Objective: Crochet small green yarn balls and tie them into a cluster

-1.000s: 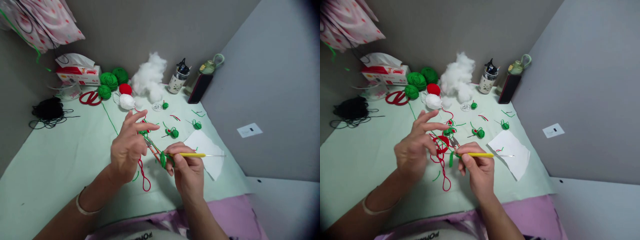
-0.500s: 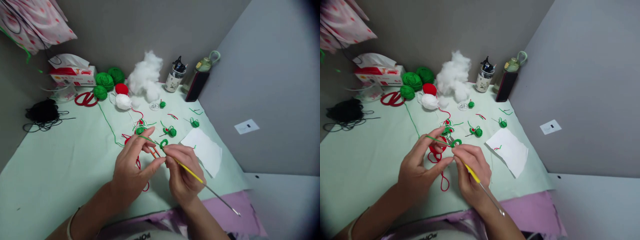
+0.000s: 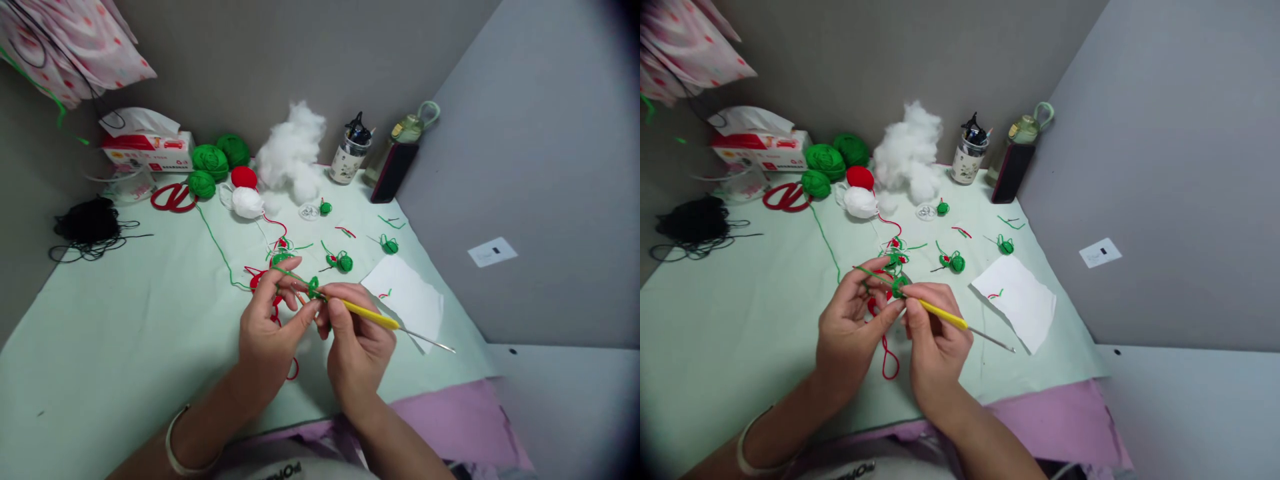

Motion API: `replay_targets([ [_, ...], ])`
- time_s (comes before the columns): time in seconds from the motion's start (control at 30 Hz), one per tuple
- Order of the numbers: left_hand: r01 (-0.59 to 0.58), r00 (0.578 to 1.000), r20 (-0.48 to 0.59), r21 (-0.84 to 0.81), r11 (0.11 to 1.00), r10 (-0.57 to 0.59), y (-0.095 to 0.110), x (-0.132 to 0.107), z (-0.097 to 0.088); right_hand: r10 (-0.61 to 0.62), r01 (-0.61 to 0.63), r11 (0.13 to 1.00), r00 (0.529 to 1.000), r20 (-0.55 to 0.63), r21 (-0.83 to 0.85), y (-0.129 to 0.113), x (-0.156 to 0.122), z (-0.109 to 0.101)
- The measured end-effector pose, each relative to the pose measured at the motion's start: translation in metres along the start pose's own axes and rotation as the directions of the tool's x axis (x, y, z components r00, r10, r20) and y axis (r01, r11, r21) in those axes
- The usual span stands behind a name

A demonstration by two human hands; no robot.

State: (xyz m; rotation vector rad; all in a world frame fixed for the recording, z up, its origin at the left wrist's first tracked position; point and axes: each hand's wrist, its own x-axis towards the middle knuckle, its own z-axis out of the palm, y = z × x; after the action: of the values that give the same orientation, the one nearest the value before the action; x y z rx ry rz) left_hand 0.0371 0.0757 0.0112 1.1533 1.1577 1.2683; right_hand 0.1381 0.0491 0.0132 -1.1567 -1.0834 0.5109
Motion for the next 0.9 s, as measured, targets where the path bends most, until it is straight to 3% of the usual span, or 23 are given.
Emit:
replay_targets([
  [0.2, 0.082, 0.997, 0.024, -0.200, 0.976, -0.079, -0.001, 0.002, 0.001, 0.042, -0.043, 0.996, 0.999, 0.010, 0.081, 0.002, -0.001, 0.005],
  [0.4, 0.106, 0.994, 0.050, -0.189, 0.976, -0.099, 0.000, 0.005, -0.007, 0.012, -0.012, 1.000, 1.000, 0.005, 0.018, 0.003, 0.002, 0.002],
  [0.47, 0.093, 0.995, 0.050, -0.153, 0.984, -0.086, 0.001, 0.004, -0.008, -0.063, 0.063, 0.995, 0.998, 0.007, -0.072, 0.003, 0.003, 0.000],
  [0.53, 0.086, 0.996, 0.040, -0.138, 0.987, -0.081, 0.003, 0.002, -0.008, -0.212, 0.211, 0.952, 0.977, 0.021, -0.221, 0.002, 0.004, -0.003],
  [0.63, 0.140, 0.988, 0.092, -0.179, 0.974, -0.125, 0.006, 0.000, -0.009, -0.438, 0.463, 0.797, 0.885, 0.155, -0.388, 0.005, 0.002, -0.012],
  [0.67, 0.184, 0.977, 0.142, -0.215, 0.959, -0.156, 0.008, 0.000, -0.010, -0.486, 0.527, 0.753, 0.849, 0.206, -0.394, 0.007, 0.002, -0.015],
  [0.73, 0.313, 0.933, 0.273, -0.298, 0.902, -0.234, 0.011, 0.004, -0.012, -0.513, 0.571, 0.736, 0.821, 0.250, -0.364, 0.011, 0.003, -0.021],
  [0.8, 0.451, 0.866, 0.397, -0.354, 0.820, -0.305, 0.014, 0.009, -0.014, -0.457, 0.517, 0.813, 0.851, 0.258, -0.268, 0.013, 0.006, -0.026],
  [0.9, 0.552, 0.806, 0.467, -0.367, 0.749, -0.365, 0.017, 0.017, -0.018, -0.255, 0.283, 0.957, 0.928, 0.273, -0.069, 0.011, 0.012, -0.029],
])
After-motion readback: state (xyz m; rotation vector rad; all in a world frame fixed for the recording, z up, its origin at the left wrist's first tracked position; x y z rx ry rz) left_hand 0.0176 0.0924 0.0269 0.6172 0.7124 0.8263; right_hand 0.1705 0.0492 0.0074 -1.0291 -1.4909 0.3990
